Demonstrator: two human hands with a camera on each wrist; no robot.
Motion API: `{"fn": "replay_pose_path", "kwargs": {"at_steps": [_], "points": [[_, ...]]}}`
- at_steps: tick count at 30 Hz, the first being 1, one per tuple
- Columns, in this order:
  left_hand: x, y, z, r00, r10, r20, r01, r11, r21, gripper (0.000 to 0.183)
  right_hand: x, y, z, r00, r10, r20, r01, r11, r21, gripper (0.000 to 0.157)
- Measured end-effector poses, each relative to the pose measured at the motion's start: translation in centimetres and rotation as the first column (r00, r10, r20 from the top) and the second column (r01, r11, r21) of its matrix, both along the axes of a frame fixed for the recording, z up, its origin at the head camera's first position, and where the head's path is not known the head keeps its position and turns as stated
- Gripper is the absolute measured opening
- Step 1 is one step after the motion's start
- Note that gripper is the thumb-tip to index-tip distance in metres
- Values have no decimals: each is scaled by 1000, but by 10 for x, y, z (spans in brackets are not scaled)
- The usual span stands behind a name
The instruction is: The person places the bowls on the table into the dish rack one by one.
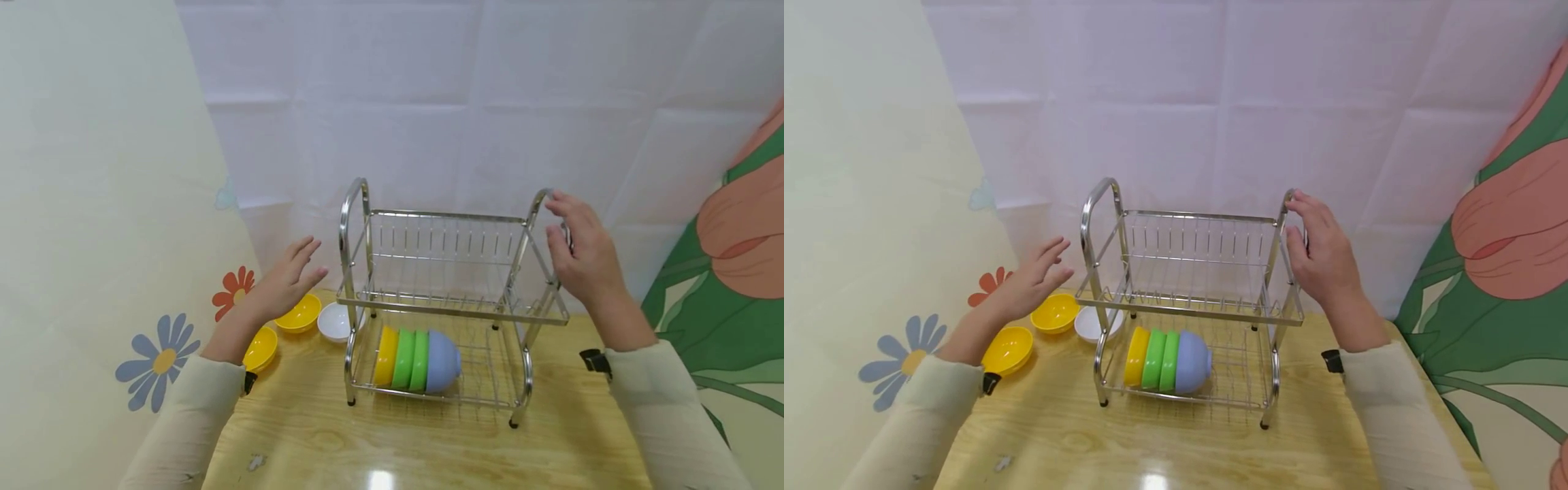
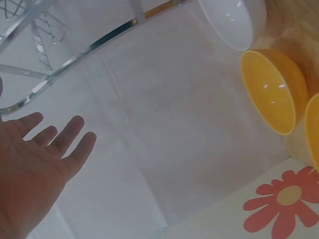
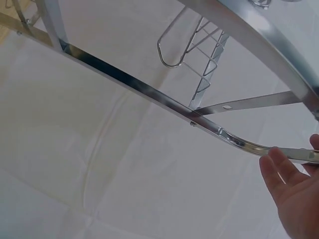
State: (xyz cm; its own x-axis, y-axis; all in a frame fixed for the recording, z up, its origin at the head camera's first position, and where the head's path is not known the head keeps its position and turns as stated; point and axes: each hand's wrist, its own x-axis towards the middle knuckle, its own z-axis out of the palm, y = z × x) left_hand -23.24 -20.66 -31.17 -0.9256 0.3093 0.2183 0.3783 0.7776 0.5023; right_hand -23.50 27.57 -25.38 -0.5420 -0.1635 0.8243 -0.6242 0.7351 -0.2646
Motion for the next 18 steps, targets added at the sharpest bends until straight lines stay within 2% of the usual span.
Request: {"fn": "replay_pose_path", "kwargs": {"at_steps": [7,18], "points": [[-12,-6,-35,1000,11,15,-10,998,-59,80,-1,-2,-3,999,-1,-40,0,1000,-25,35],[-18,-8,-72,995,-14,100,20,998,-59,83,-2,-3,-6,998,-5,-63,2,999,-42,33]]}}
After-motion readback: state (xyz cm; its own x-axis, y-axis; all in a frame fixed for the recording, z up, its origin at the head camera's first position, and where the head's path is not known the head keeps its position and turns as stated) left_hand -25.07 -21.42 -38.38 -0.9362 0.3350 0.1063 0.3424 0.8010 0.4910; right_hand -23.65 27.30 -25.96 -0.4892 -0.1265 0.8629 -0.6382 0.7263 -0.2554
